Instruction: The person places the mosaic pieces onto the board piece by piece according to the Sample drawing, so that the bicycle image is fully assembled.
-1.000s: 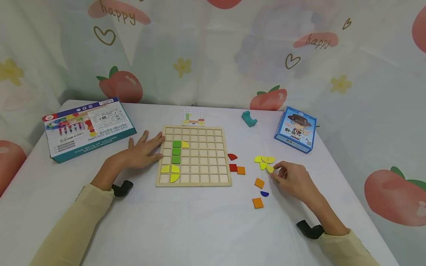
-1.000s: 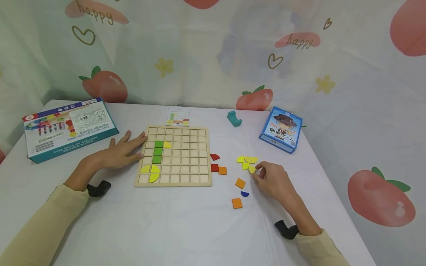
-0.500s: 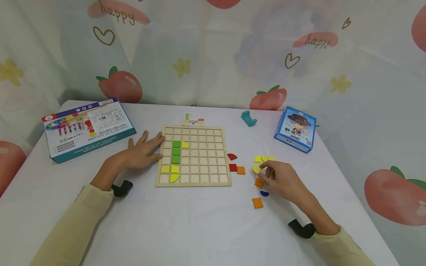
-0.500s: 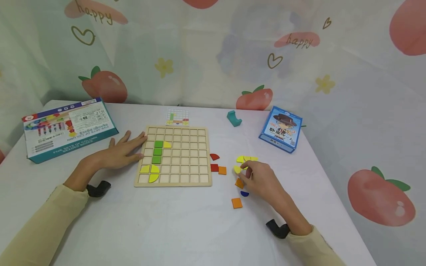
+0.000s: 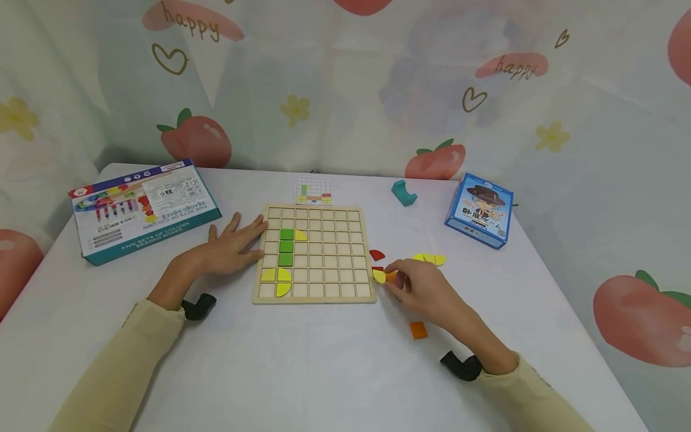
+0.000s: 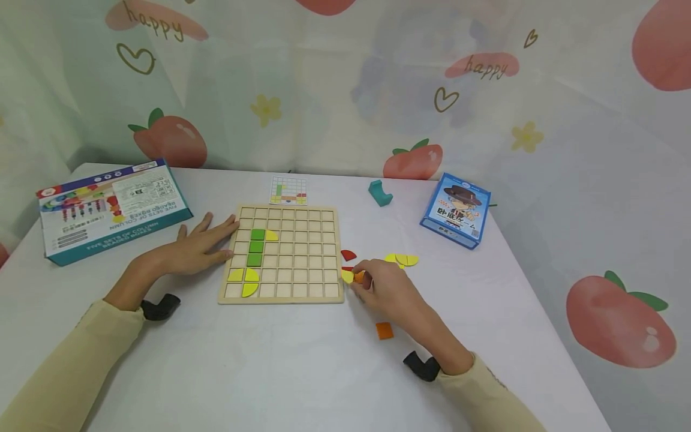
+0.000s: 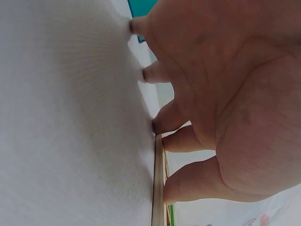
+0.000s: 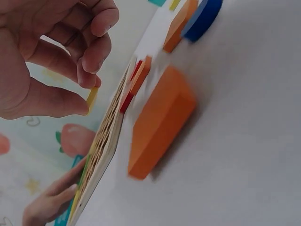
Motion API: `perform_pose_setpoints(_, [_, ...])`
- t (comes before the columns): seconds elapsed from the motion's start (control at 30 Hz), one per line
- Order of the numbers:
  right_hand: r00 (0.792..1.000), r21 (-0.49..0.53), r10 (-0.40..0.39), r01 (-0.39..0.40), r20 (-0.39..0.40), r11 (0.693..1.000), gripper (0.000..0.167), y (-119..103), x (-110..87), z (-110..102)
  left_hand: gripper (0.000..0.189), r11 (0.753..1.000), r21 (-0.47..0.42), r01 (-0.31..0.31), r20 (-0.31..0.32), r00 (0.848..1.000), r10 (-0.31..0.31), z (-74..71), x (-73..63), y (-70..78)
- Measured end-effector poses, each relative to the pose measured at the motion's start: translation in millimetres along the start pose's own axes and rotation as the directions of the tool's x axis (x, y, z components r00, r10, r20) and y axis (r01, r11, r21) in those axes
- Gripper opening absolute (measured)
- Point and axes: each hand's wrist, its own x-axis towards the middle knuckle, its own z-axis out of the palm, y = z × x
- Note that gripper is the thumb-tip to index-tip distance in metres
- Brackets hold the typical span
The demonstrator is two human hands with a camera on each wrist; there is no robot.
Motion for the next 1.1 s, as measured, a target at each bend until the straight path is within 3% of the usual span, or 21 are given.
perform_pose_setpoints(0.5, [0.981,0.051,-0.193,0.193,0.009,0.980,0.025,-42.7,18.2,22.0,0.075,1.000,-0.005,-0.006,-0.002,1.000,0.006,-0.6,-0.5,-0.5])
perform_pose_setpoints(0.8, [0.969,0.029,-0.246,0.246,0.020,0.969,0.022,-69.9,28.4,30.7,0.075,1.000,0.001,-0.004,0.000,1.000,0.004,-1.3,-0.6,1.2])
perform_pose_setpoints(1.1, [0.960,0.017,-0.266,0.266,0.084,0.964,0.024,-99.4,39.9,43.0,0.075,1.000,0.002,0.005,-0.002,1.000,-0.005,-1.7,-1.3,2.4])
